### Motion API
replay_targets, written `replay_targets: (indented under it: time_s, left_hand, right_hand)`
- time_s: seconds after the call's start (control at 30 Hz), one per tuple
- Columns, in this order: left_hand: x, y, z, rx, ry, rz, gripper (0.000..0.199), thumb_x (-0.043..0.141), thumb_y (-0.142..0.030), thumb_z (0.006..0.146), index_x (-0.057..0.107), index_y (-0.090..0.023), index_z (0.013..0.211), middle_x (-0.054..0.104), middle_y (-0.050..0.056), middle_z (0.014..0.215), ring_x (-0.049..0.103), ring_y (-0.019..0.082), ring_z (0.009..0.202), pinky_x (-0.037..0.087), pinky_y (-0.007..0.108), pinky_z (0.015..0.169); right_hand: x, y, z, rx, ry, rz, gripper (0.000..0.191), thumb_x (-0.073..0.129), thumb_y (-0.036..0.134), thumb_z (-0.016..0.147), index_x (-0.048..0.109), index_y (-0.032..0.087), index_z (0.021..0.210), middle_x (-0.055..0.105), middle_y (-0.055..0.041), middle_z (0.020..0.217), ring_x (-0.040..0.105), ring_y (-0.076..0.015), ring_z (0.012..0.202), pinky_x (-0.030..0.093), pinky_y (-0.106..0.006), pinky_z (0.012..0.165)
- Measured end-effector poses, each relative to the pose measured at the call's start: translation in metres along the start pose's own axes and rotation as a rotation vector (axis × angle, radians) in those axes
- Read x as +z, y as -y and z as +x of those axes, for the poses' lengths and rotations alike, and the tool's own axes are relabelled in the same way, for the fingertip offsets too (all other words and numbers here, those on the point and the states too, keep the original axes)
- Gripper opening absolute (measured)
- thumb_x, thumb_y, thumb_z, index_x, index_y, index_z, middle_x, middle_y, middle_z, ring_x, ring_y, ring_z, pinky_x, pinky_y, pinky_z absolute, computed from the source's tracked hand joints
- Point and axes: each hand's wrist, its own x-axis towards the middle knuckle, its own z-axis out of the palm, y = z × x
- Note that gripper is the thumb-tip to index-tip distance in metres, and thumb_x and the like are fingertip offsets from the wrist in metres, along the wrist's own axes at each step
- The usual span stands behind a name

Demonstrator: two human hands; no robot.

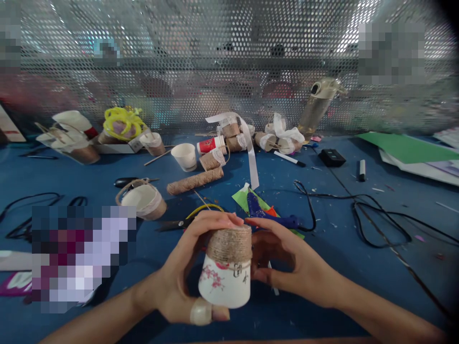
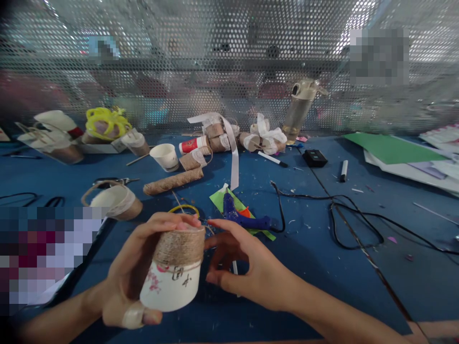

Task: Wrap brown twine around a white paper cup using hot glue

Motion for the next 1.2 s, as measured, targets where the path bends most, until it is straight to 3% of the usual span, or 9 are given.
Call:
replay_targets:
  time_s: [0.2,0.37,0.47,0.6,0.7,0.9,1.07,1.2]
  left_hand:
    - [0.001,0.0,0.002,0.0,-0.009,0.018,0.082,0.078,-0.056,0.072,0.045,-0.023,0.14,0.048,0.013,0.126,0.048,0.035,0.125,0.047,0.054,0.105]
    - [-0.003,-0.002,0.004,-0.032,-0.023,0.084,0.078,0.079,-0.049,0.072,0.046,-0.025,0.139,0.048,0.013,0.127,0.048,0.036,0.124,0.047,0.055,0.104]
    - [-0.008,-0.002,0.003,-0.04,0.004,0.146,0.083,0.082,-0.045,0.07,0.043,-0.024,0.14,0.046,0.014,0.13,0.047,0.036,0.125,0.045,0.054,0.106]
    - [-0.013,-0.002,0.004,-0.067,0.023,0.254,0.088,0.086,-0.037,0.064,0.044,-0.025,0.14,0.046,0.013,0.131,0.047,0.037,0.125,0.043,0.055,0.108]
    - [-0.015,-0.002,0.006,-0.09,0.048,0.337,0.087,0.085,-0.032,0.065,0.043,-0.027,0.142,0.046,0.012,0.132,0.049,0.035,0.123,0.042,0.054,0.109]
    - [-0.017,-0.004,0.01,-0.018,0.126,0.417,0.077,0.08,-0.033,0.073,0.045,-0.026,0.141,0.043,0.013,0.133,0.049,0.034,0.126,0.046,0.047,0.106]
    - [-0.017,-0.006,0.011,-0.031,0.174,0.486,0.073,0.079,-0.036,0.074,0.046,-0.025,0.138,0.046,0.013,0.131,0.048,0.035,0.125,0.045,0.05,0.107]
    - [-0.015,-0.007,0.011,-0.036,0.155,0.448,0.07,0.077,-0.039,0.075,0.046,-0.025,0.136,0.047,0.014,0.13,0.048,0.035,0.124,0.045,0.052,0.106]
  right_hand:
    - [-0.001,0.001,0.0,0.009,-0.03,-0.141,0.061,0.074,0.017,0.084,0.045,0.03,0.137,0.068,-0.0028,0.114,0.066,-0.0144,0.087,0.057,-0.032,0.079]
    - [-0.004,0.004,0.0,0.055,-0.02,-0.268,0.033,0.072,0.028,0.088,0.058,0.023,0.118,0.07,-0.0023,0.1,0.063,-0.0136,0.079,0.053,-0.028,0.072]
    - [-0.007,0.007,0.0,-0.018,-0.061,-0.381,0.016,0.069,0.034,0.091,0.064,0.02,0.097,0.065,-0.0001,0.086,0.058,-0.012,0.073,0.048,-0.025,0.066]
    - [-0.012,0.01,-0.001,-0.198,-0.087,-0.438,0.014,0.065,0.031,0.095,0.067,0.02,0.087,0.06,-0.0007,0.081,0.056,-0.0129,0.074,0.046,-0.026,0.066]
    - [-0.014,0.011,-0.003,-0.284,-0.091,-0.424,0.011,0.065,0.026,0.095,0.07,0.02,0.088,0.06,-0.0014,0.081,0.056,-0.0136,0.076,0.046,-0.027,0.067]
    - [-0.013,0.015,-0.005,-0.322,-0.107,-0.333,0.006,0.067,0.024,0.093,0.073,0.023,0.09,0.061,-0.0025,0.086,0.058,-0.0139,0.078,0.048,-0.027,0.066]
    - [-0.012,0.016,-0.005,-0.187,-0.124,-0.116,0.01,0.067,0.025,0.094,0.071,0.021,0.086,0.058,-0.0018,0.089,0.057,-0.0077,0.062,0.047,-0.02,0.049]
    - [-0.011,0.013,-0.003,-0.149,-0.141,-0.054,0.014,0.067,0.026,0.093,0.07,0.019,0.082,0.056,-0.0001,0.084,0.054,-0.005,0.056,0.045,-0.017,0.047]
